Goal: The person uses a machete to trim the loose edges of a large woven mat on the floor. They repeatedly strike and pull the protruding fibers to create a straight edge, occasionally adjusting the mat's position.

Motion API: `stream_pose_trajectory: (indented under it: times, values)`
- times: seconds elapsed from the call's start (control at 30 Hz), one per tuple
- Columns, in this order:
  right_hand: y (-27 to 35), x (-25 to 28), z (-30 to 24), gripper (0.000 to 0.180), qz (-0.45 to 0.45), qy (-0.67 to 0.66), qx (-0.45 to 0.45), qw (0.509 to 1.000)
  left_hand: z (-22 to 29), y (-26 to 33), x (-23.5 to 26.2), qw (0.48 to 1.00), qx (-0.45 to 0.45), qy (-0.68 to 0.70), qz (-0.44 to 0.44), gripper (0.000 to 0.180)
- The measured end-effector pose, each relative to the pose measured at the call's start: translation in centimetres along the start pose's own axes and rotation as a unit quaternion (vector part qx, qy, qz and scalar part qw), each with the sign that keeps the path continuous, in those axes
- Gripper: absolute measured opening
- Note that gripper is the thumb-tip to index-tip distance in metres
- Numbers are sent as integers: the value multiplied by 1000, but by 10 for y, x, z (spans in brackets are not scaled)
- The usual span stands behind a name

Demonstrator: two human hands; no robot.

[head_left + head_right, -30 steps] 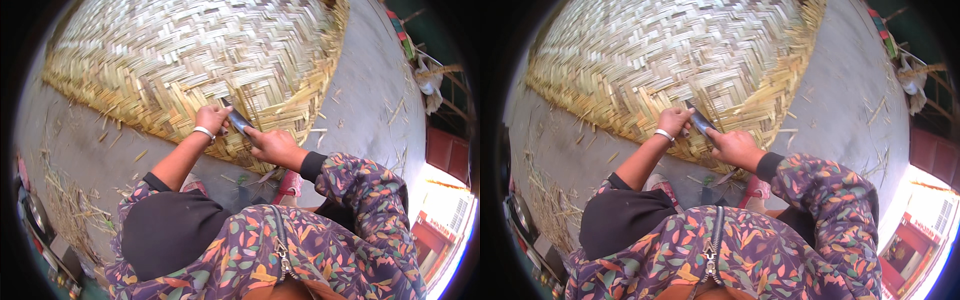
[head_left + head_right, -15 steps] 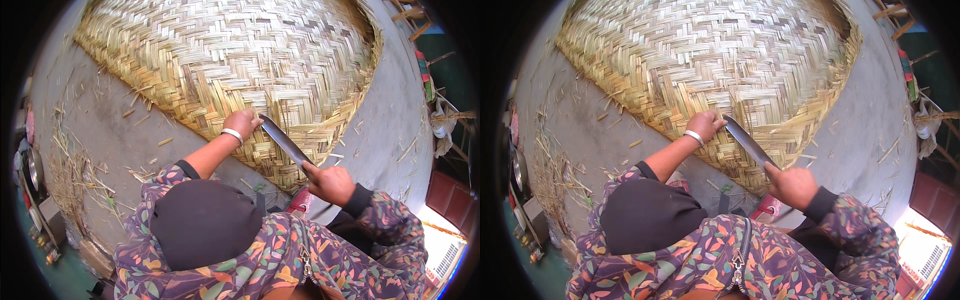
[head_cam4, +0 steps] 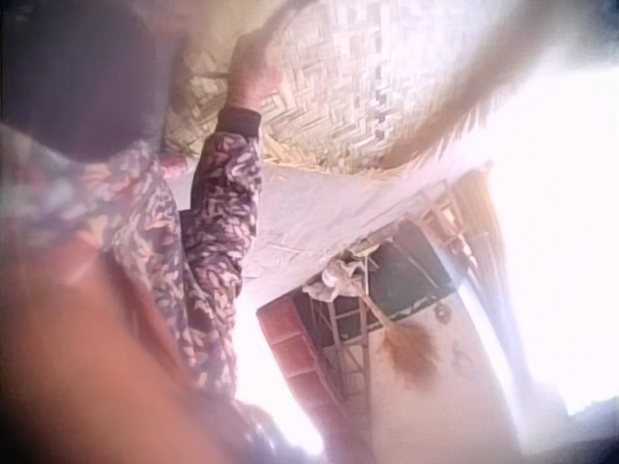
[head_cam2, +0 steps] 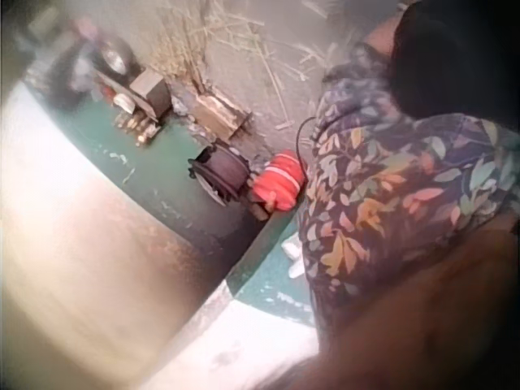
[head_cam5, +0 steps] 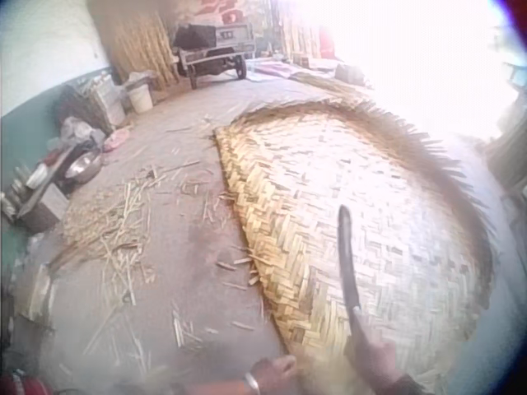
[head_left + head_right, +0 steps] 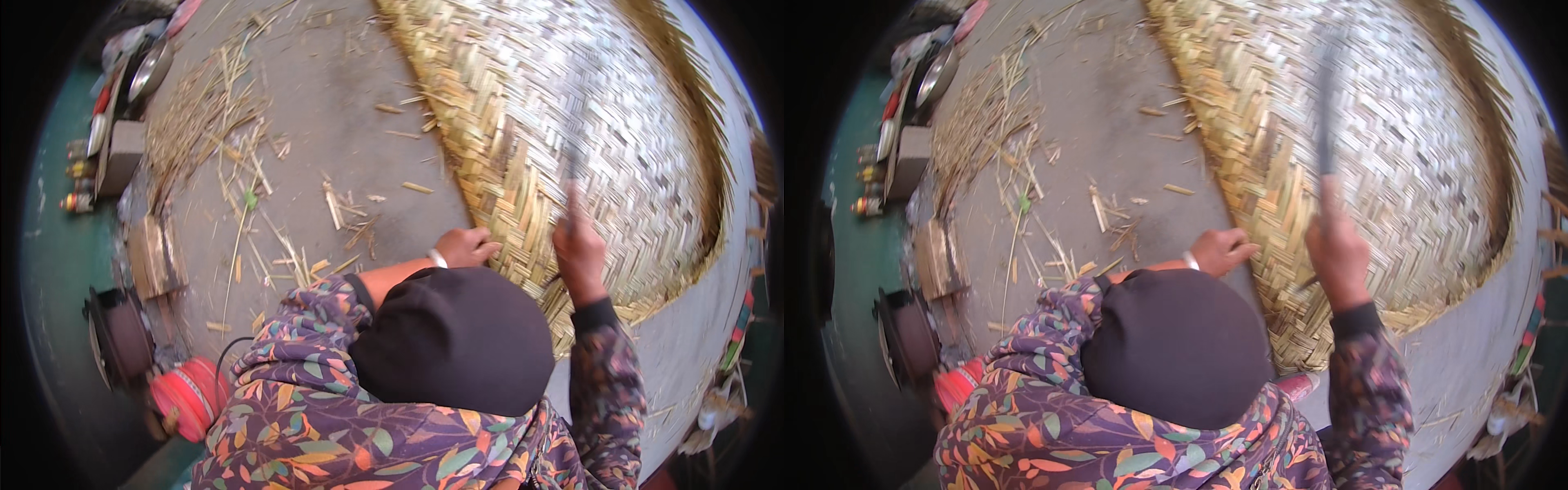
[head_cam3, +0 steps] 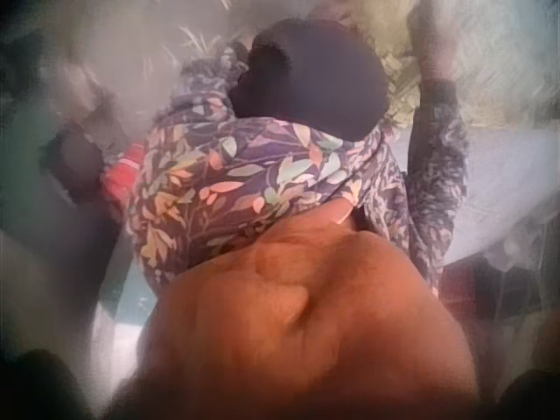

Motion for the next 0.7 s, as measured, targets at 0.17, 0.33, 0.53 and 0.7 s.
stream_pose_trajectory:
  times: [0.17,0.33,0.53,0.7]
  values:
    - [1,-83,-13,60,-163,-45,-84,982,-120,114,117,982,88,-75,150,34]
    - [-11,-91,-46,60,-117,-29,13,993,-236,202,259,863,307,-186,356,33]
    - [7,-86,-64,54,-221,-26,-79,972,-293,254,361,798,367,-267,397,22]
    - [41,-66,-54,56,-251,-87,-62,962,-318,161,374,869,271,-238,340,29]
Point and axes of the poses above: each hand's wrist, its own y-axis away from the middle knuckle, its own x-axis out of the back of the hand, z = x × y, the point moved 3 cm from there along -y, towards the middle knuckle, and after that the axes turned 2 degrees about -y, right-handed, at the moved point
